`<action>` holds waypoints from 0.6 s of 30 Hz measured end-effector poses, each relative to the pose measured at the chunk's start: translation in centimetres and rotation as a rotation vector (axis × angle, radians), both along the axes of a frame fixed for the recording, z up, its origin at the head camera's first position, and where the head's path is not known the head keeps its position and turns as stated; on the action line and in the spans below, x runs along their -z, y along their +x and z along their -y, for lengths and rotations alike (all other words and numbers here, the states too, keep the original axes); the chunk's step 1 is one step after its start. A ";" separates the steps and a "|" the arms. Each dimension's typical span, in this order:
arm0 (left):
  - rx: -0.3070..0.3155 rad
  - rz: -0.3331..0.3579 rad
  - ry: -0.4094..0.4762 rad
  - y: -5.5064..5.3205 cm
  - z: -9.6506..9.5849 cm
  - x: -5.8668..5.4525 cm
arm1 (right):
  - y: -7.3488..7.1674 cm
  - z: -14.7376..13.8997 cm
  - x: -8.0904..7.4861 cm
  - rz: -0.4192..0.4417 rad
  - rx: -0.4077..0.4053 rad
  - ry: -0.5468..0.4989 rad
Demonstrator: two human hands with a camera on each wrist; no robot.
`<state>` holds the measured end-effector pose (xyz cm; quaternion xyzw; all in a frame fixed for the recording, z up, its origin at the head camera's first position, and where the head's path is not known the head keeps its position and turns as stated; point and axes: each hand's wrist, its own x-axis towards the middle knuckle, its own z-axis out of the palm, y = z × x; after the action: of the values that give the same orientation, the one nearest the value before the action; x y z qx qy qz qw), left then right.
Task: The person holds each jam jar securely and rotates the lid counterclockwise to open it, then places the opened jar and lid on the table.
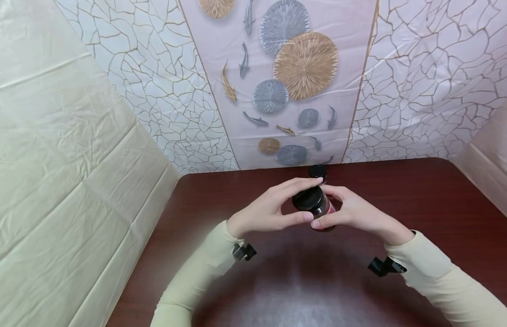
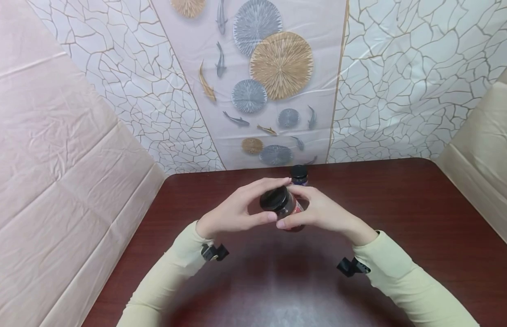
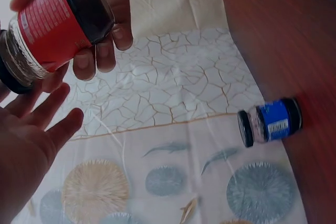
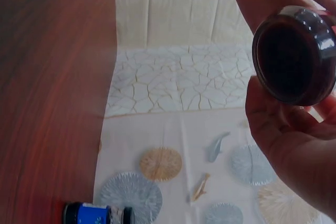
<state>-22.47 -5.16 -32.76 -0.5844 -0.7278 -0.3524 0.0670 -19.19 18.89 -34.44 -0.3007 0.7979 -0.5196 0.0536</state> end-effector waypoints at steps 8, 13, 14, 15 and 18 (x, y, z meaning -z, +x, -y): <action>0.164 0.068 0.030 0.7 0.2 -0.3 | 0.8 0.6 0.2 -0.050 -0.092 0.004; 0.187 0.106 0.078 0.9 0.2 -0.1 | 0.8 0.8 0.2 -0.058 -0.120 -0.009; 0.183 0.112 0.092 0.9 0.2 -0.1 | 0.8 0.9 0.2 -0.056 -0.114 -0.012; 0.179 0.118 0.105 0.9 0.2 0.1 | 0.8 0.9 0.2 -0.054 -0.106 -0.014; 0.166 0.141 0.149 0.9 0.1 0.5 | 0.7 1.1 0.4 -0.051 -0.072 -0.010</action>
<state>-21.59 -5.29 -33.26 -0.6099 -0.6517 -0.4500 0.0293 -18.45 17.82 -34.82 -0.3426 0.7852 -0.5134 0.0502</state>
